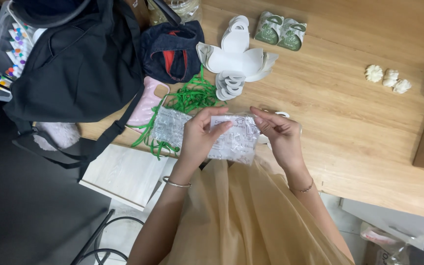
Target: Packing small flower-shaped candles into decorative gift boxes.
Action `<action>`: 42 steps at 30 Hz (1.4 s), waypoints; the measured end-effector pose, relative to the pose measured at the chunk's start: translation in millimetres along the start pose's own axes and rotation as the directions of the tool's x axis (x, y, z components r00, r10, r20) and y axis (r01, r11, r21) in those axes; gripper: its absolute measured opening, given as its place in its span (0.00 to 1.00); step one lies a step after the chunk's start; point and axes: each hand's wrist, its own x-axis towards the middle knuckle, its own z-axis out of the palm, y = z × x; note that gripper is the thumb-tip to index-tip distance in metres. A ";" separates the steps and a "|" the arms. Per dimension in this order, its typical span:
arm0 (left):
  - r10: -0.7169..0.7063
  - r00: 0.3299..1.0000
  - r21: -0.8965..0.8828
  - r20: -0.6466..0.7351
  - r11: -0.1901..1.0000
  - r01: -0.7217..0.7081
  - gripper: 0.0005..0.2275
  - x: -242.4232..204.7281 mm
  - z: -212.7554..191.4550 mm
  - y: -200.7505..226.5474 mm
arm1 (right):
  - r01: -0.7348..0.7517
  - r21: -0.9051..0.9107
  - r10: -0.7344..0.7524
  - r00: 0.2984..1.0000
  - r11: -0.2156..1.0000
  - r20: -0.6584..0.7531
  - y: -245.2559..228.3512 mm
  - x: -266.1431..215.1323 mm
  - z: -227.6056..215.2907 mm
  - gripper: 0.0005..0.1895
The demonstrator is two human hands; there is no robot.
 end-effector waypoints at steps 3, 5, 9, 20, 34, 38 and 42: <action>0.000 0.998 0.149 -0.070 0.989 0.011 0.13 -4.5 9.4 4.7 | 0.032 -0.033 -0.032 0.999 0.999 0.014 14.3 -0.5 -6.6 0.14; -0.114 0.976 0.440 -0.184 0.878 0.186 0.13 -7.0 14.2 11.6 | -0.014 -0.097 0.017 0.999 0.995 0.029 26.8 0.9 -7.6 0.08; 0.159 0.968 0.587 -0.196 0.809 -0.014 0.13 -15.5 26.4 -6.8 | 0.208 -0.214 -0.205 0.978 0.955 0.033 45.2 -2.6 -4.8 0.06; 0.228 0.875 0.471 -0.426 0.882 -0.001 0.11 -54.1 65.0 -23.5 | 0.211 -0.410 -0.301 0.938 0.887 -0.170 46.3 -19.8 26.9 0.09; 0.322 0.868 0.795 -0.378 0.594 0.126 0.08 -43.1 -59.2 -65.6 | 0.184 -0.401 -0.248 0.962 0.897 -0.112 97.5 -2.9 -34.5 0.09; 0.263 0.934 0.938 -0.241 0.309 0.155 0.14 -5.7 -140.3 -93.0 | 0.031 -0.228 -0.093 0.960 0.973 -0.264 83.3 -17.2 -67.3 0.10; 0.011 0.918 0.914 -0.397 0.099 0.394 0.30 16.0 -138.9 -100.1 | -0.071 -0.253 -0.021 0.939 0.965 -0.343 80.9 -35.7 -88.7 0.11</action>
